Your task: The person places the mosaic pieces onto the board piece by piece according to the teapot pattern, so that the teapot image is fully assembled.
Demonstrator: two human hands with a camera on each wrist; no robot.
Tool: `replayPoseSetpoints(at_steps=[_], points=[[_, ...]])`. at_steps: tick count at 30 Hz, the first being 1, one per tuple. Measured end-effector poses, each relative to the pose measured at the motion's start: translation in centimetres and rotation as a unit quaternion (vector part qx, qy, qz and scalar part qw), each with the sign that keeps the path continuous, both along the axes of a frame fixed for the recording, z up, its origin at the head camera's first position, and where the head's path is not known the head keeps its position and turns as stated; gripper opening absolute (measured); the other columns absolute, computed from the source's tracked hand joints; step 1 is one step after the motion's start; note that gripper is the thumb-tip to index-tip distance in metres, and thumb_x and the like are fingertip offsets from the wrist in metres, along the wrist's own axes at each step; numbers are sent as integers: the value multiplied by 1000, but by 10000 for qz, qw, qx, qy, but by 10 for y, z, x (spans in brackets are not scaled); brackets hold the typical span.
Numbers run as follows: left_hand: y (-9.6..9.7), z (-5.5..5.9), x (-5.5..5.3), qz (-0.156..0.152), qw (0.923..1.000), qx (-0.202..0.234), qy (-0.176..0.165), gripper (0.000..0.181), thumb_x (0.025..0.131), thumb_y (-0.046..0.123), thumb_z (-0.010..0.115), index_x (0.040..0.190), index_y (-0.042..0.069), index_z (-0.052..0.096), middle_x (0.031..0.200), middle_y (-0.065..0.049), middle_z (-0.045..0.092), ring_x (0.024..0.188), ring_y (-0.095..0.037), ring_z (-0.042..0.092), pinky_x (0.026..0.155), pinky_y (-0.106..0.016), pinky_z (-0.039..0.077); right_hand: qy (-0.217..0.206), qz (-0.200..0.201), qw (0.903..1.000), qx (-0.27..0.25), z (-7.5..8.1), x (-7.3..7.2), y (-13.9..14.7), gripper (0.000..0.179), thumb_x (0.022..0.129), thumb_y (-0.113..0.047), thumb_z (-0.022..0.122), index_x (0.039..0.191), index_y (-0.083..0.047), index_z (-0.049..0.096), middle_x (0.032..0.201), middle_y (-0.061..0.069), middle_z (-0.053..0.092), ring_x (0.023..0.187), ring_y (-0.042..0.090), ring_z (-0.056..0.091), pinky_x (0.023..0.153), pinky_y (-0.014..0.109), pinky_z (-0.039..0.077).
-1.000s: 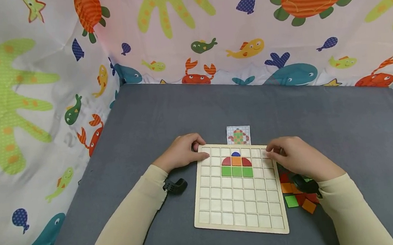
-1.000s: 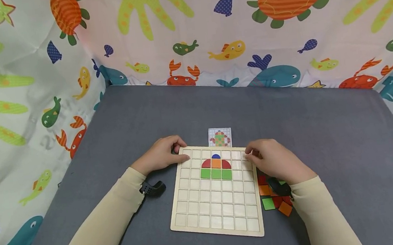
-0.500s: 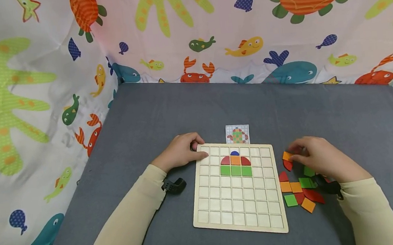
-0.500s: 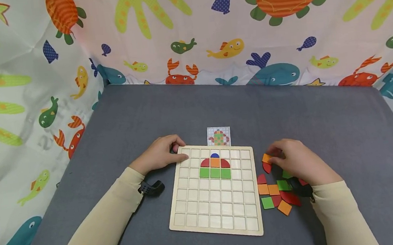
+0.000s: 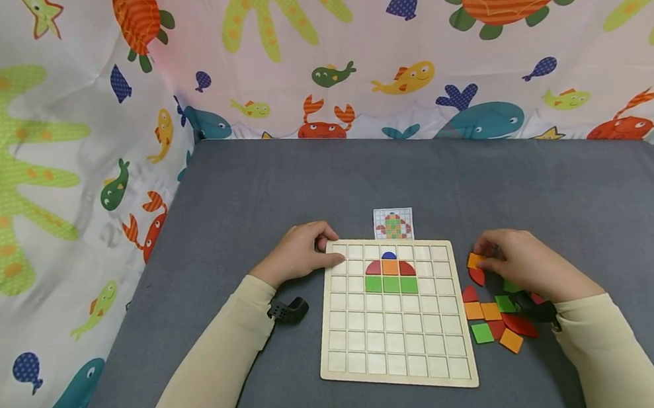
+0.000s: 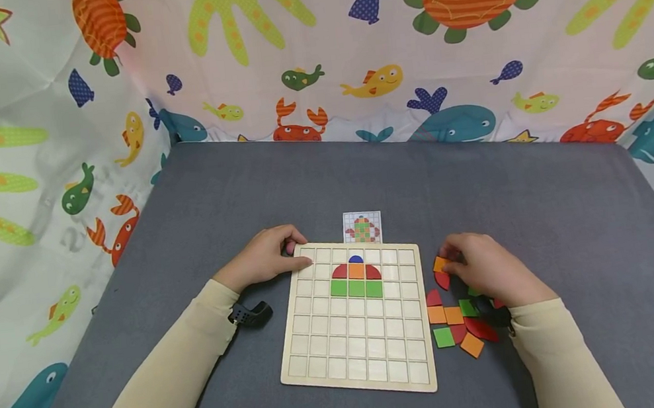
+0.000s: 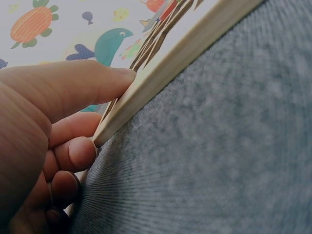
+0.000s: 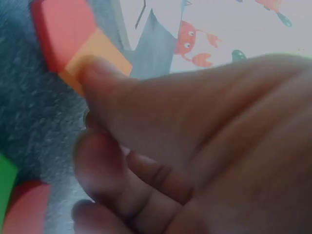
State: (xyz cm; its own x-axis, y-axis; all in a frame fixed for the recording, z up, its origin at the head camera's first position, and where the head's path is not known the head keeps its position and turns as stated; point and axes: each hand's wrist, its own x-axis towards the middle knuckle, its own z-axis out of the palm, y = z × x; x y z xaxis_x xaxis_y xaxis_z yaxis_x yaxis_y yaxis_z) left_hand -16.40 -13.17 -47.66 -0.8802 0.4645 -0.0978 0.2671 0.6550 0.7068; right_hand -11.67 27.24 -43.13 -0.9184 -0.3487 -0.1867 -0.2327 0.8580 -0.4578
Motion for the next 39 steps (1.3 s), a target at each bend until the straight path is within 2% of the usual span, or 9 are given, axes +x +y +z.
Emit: replayPoseSetpoints(at_steps=[10, 13, 24, 28, 35, 39], points=[[-1, -1, 0, 27, 10000, 48, -11, 29, 90, 37, 86, 108, 20, 71, 87, 2, 57, 78, -14, 51, 75, -32, 42, 101, 195, 9990, -384, 20, 11, -16, 10, 96, -13, 78, 103, -11, 73, 81, -2, 66, 64, 13, 54, 59, 29, 49], [-1, -2, -1, 20, 10000, 62, 13, 29, 90, 37, 86, 108, 20, 71, 87, 2, 57, 78, -14, 52, 74, -31, 42, 78, 288, 9981, -533, 22, 13, -24, 9, 96, -13, 78, 103, -11, 73, 80, -3, 65, 63, 12, 54, 58, 28, 48], [-1, -2, -2, -13, 9999, 107, -22, 30, 90, 36, 86, 109, 19, 71, 88, 2, 58, 78, -14, 51, 74, -32, 42, -18, 633, 9942, -868, 14, 21, -53, 8, 96, -11, 78, 102, -12, 72, 82, -4, 65, 63, 10, 53, 56, 27, 48], [-1, -2, -1, -7, 9999, 131, -37, 30, 90, 36, 86, 109, 19, 71, 87, 2, 57, 77, -14, 51, 73, -31, 42, -104, 820, 9919, -964, 11, 25, -62, 8, 96, -13, 78, 100, -15, 73, 84, -6, 65, 63, 8, 53, 59, 26, 48], [-1, -2, -1, -15, 9999, 131, -37, 29, 90, 36, 86, 109, 20, 71, 87, 2, 57, 77, -14, 51, 73, -31, 42, 64, 1233, 9869, -1035, 6, 31, -74, 9, 94, -11, 80, 99, -16, 74, 85, -11, 66, 73, 5, 55, 66, 26, 50], [-1, -2, -1, -18, 9999, 108, -35, 30, 90, 36, 86, 109, 20, 71, 87, 2, 57, 77, -14, 51, 73, -31, 42, -98, 1324, 9861, -999, 3, 33, -80, 10, 94, -11, 79, 99, -18, 74, 86, -12, 66, 74, 6, 56, 66, 25, 50]])
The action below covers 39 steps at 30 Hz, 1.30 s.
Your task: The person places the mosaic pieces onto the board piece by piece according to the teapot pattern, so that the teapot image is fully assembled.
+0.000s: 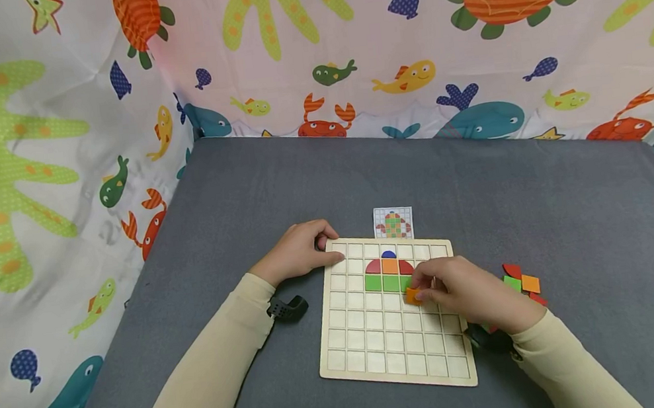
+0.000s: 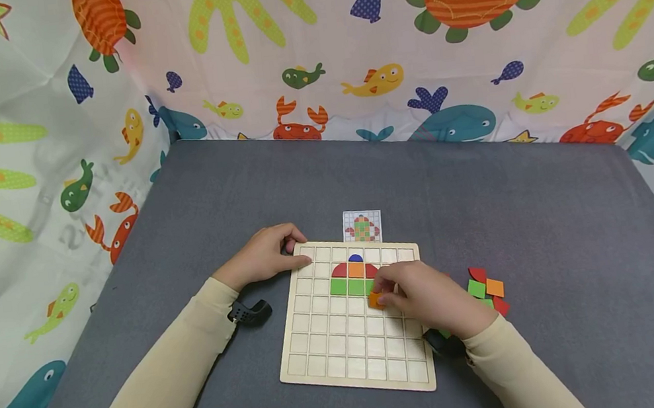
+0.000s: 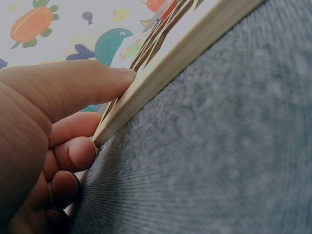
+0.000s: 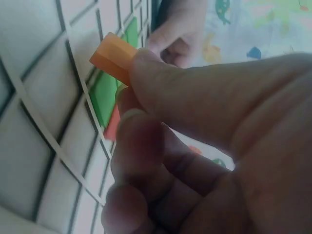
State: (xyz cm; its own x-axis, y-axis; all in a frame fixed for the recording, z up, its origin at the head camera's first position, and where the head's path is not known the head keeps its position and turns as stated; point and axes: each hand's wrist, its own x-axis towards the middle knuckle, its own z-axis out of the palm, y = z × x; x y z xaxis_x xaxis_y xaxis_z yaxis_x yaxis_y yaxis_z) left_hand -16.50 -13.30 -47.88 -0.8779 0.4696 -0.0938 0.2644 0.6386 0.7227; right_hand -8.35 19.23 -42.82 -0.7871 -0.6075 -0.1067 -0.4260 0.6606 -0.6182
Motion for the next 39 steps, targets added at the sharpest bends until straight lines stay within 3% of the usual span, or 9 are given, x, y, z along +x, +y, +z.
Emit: replayPoseSetpoints(at_steps=[5, 15, 27, 33, 39], points=[[0, -1, 0, -7, 10000, -2, 26, 30, 90, 37, 86, 109, 20, 71, 87, 2, 57, 77, -13, 51, 73, -31, 41, 44, 177, 9998, 120, -4, 1, -4, 11, 94, -10, 79, 96, -19, 73, 85, -13, 64, 74, 5, 55, 67, 25, 50], [1, -1, 0, -9, 10000, -13, 55, 29, 90, 37, 86, 108, 20, 71, 87, 2, 57, 77, -14, 51, 73, -31, 42, 557, 311, 9979, 113, -13, 3, -5, 14, 91, -9, 82, 94, -21, 75, 90, -15, 61, 79, 2, 55, 71, 25, 51], [0, 0, 0, 3, 10000, -46, 58, 29, 90, 37, 85, 108, 20, 71, 88, 2, 57, 78, -14, 51, 74, -32, 42, 253, 139, 9994, 196, -9, 0, -2, 12, 92, -8, 81, 93, -19, 75, 86, -14, 63, 73, 3, 54, 67, 25, 50], [-3, 2, 0, 25, 9999, -76, 66, 28, 91, 38, 85, 107, 21, 70, 88, 2, 58, 79, -14, 51, 75, -32, 42, -5, -67, 9999, 119, -5, -7, 6, 9, 94, -12, 80, 96, -19, 76, 86, -12, 67, 74, 5, 57, 67, 26, 51], [-1, 1, 1, 20, 9999, -109, -12, 29, 91, 37, 85, 109, 20, 70, 88, 2, 57, 79, -14, 51, 74, -32, 42, -176, -423, 9981, 413, 4, -9, 22, 7, 96, -13, 79, 101, -16, 77, 89, -8, 68, 75, 10, 57, 65, 27, 50]])
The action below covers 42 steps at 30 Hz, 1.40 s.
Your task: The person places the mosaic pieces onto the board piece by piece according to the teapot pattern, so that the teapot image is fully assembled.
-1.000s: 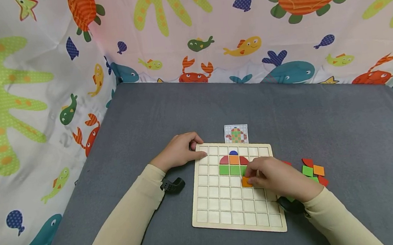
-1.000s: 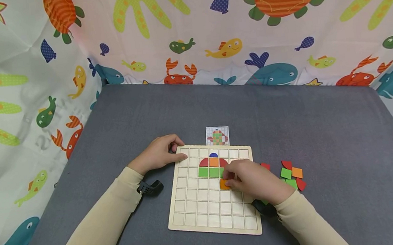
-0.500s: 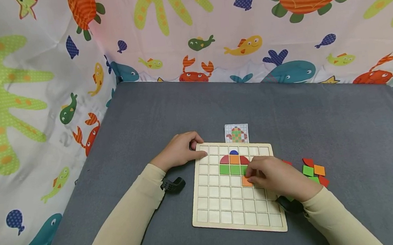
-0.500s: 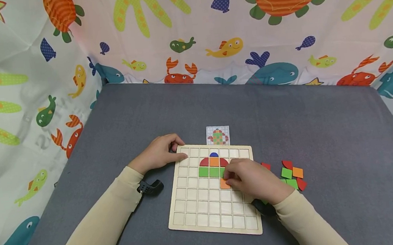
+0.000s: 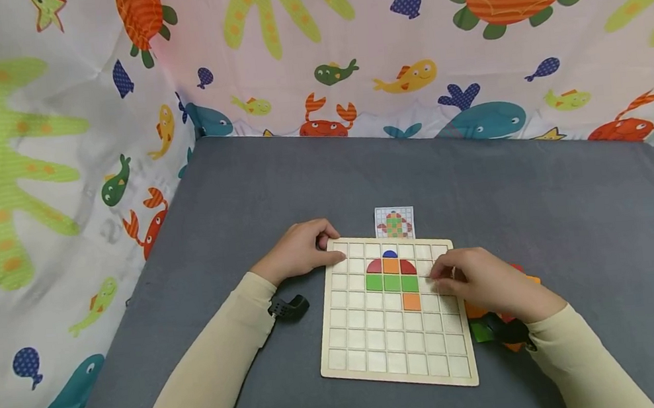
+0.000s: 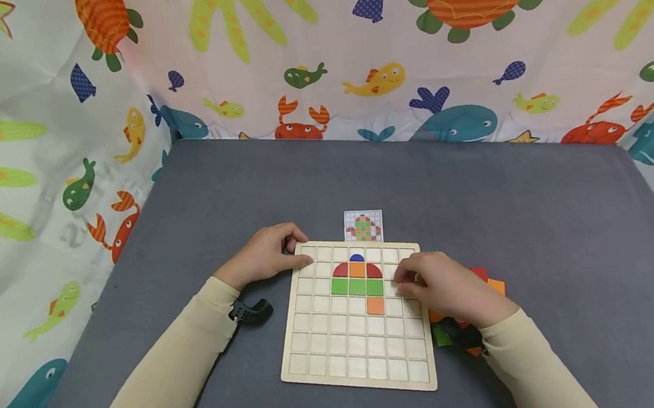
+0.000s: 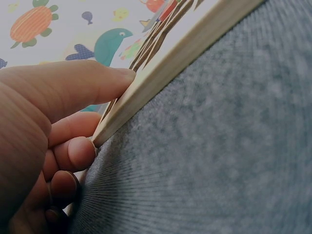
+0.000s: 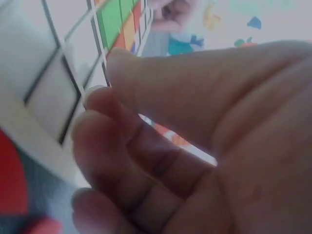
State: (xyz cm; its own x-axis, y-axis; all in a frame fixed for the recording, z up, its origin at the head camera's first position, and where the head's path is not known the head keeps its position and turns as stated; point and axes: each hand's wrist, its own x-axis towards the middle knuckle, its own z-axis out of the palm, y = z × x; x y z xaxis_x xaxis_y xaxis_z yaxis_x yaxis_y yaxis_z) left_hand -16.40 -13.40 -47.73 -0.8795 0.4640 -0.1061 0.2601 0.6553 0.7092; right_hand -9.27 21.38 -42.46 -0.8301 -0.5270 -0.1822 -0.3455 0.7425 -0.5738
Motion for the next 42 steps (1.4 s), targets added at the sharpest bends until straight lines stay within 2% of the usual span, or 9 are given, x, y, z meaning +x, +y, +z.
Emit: replayPoseSetpoints(at_steps=[6, 15, 23, 29, 35, 42], points=[[1, -1, 1, 61, 10000, 57, -26, 28, 90, 37, 86, 108, 21, 70, 87, 1, 57, 78, -15, 52, 73, -32, 41, 11, -135, 9998, 149, 3, -1, 18, 7, 95, -14, 79, 101, -15, 76, 87, -8, 68, 76, 10, 57, 67, 27, 50], [1, -2, -1, -13, 10000, 24, 12, 29, 90, 38, 85, 109, 21, 70, 87, 2, 57, 78, -14, 51, 73, -31, 41, -98, -401, 9984, 375, -4, 13, 45, 10, 93, -19, 82, 99, -17, 74, 88, -10, 68, 77, 7, 57, 69, 27, 50], [0, -2, 0, 8, 10000, 93, 3, 30, 90, 38, 86, 109, 20, 71, 87, 2, 58, 78, -14, 52, 73, -31, 42, 121, -534, 9972, 516, -13, 23, 68, 14, 88, -18, 86, 97, -15, 75, 88, -9, 66, 70, 2, 53, 65, 27, 49], [0, -3, -1, 12, 10000, 76, 37, 29, 90, 38, 85, 109, 21, 71, 87, 2, 58, 78, -14, 52, 73, -31, 42, 307, -619, 9962, 531, -14, 29, 78, 16, 86, -17, 87, 99, -14, 77, 95, -7, 69, 71, 0, 54, 70, 30, 51], [0, -2, -1, 37, 10000, 36, 23, 30, 90, 37, 86, 110, 20, 71, 88, 2, 58, 78, -14, 52, 73, -31, 42, -38, -718, 9955, 622, -13, 31, 83, 20, 86, -13, 86, 104, -11, 77, 97, -4, 70, 70, 1, 53, 67, 26, 50], [0, -1, -1, -8, 10000, 64, 25, 30, 90, 38, 86, 110, 20, 71, 88, 2, 58, 78, -14, 51, 73, -31, 41, -200, -737, 9946, 698, -11, 32, 84, 15, 88, -13, 85, 99, -13, 75, 87, -6, 67, 67, 4, 52, 63, 27, 47]])
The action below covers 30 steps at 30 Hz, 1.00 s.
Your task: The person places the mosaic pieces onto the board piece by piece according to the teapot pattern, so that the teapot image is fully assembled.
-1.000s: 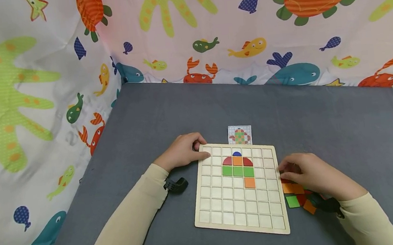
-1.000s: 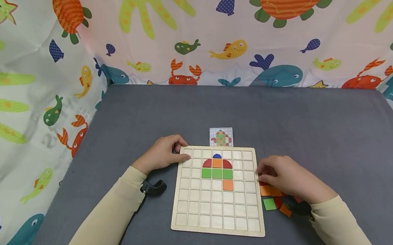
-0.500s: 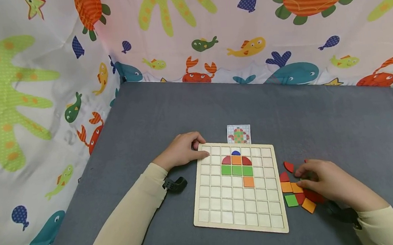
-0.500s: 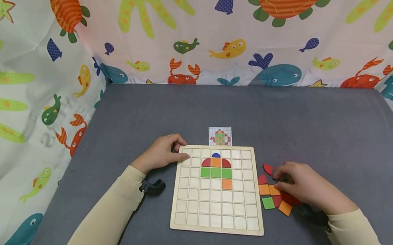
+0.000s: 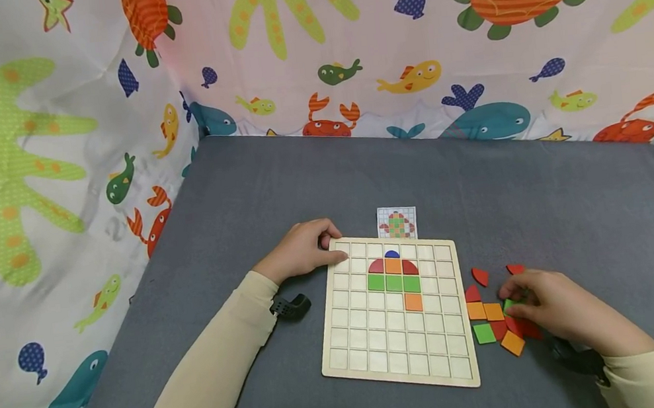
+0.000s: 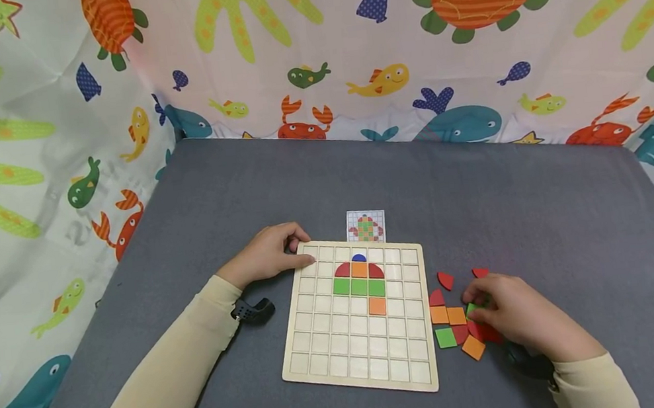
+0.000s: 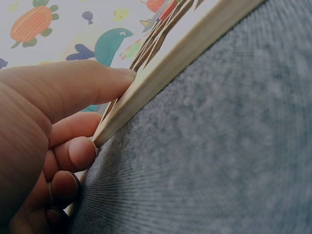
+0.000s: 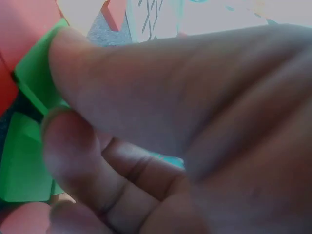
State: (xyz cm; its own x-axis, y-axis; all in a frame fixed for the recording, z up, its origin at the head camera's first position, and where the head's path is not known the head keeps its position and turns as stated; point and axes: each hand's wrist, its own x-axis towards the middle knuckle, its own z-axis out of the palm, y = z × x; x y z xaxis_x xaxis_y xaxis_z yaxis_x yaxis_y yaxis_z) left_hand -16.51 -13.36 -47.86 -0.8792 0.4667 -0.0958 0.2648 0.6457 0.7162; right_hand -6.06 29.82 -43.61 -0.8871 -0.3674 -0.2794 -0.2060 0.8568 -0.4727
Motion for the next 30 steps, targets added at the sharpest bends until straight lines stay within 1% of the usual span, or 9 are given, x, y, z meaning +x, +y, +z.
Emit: replayPoseSetpoints(at_steps=[3, 6, 10, 14, 19, 22, 24, 27, 30], points=[[-1, 0, 0, 17, 10000, -27, 7, 29, 90, 37, 86, 109, 21, 71, 88, 2, 58, 78, -14, 52, 73, -31, 41, 38, 36, 10000, -11, 4, -2, -1, 11, 90, -12, 83, 95, -14, 73, 81, -7, 64, 64, 4, 51, 60, 27, 46], [-2, 0, 0, 24, 10000, -57, 11, 29, 90, 38, 86, 108, 21, 71, 88, 2, 58, 78, -14, 52, 74, -31, 42, 200, 64, 9998, -19, 10, -5, -2, 11, 91, -12, 82, 92, -15, 71, 78, -8, 63, 61, 3, 50, 58, 27, 44], [-1, 0, -1, -19, 10000, -71, 15, 30, 91, 38, 85, 110, 19, 71, 88, 2, 58, 79, -15, 52, 74, -31, 42, 354, 74, 9993, -32, 20, -8, -5, 12, 91, -13, 82, 91, -16, 70, 78, -8, 64, 56, 4, 48, 56, 27, 43], [-2, 0, -1, -23, 10000, -82, 32, 31, 91, 38, 85, 110, 19, 71, 89, 2, 58, 79, -15, 52, 75, -32, 42, 419, 75, 9991, -41, 25, -12, -12, 11, 92, -15, 81, 91, -16, 70, 76, -7, 64, 55, 5, 46, 55, 27, 42], [-1, 0, -1, -10, 9999, -89, 53, 30, 91, 38, 85, 110, 19, 71, 89, 2, 58, 79, -14, 52, 75, -32, 42, 404, 72, 9991, -110, 25, -13, -30, 10, 94, -18, 80, 90, -17, 71, 73, -7, 62, 59, 7, 48, 56, 27, 43], [0, 1, 0, -16, 9999, -90, 41, 30, 91, 38, 85, 110, 19, 71, 89, 2, 58, 79, -14, 52, 75, -31, 42, 338, 72, 9992, -222, 24, -13, -45, 8, 95, -17, 78, 91, -17, 71, 70, -7, 62, 58, 8, 51, 54, 27, 44], [0, 1, 0, -9, 9999, -98, 49, 30, 91, 38, 85, 110, 19, 71, 89, 2, 58, 79, -14, 52, 74, -31, 42, 369, 87, 9987, -327, 23, -13, -55, 8, 95, -16, 77, 91, -17, 71, 68, -7, 59, 56, 8, 50, 53, 27, 43], [1, 1, 0, -7, 9999, -109, 67, 30, 91, 38, 85, 110, 19, 71, 89, 2, 58, 79, -14, 52, 74, -31, 41, 439, 209, 9975, -518, 23, -14, -69, 9, 96, -15, 77, 90, -18, 70, 67, -8, 59, 57, 7, 50, 53, 26, 44], [0, 1, 0, -30, 9999, -84, 63, 29, 91, 38, 84, 109, 19, 71, 89, 2, 58, 79, -15, 52, 74, -31, 41, 581, 428, 9951, -674, 21, -16, -81, 12, 95, -12, 77, 87, -18, 70, 68, -10, 59, 58, 5, 49, 54, 26, 44]])
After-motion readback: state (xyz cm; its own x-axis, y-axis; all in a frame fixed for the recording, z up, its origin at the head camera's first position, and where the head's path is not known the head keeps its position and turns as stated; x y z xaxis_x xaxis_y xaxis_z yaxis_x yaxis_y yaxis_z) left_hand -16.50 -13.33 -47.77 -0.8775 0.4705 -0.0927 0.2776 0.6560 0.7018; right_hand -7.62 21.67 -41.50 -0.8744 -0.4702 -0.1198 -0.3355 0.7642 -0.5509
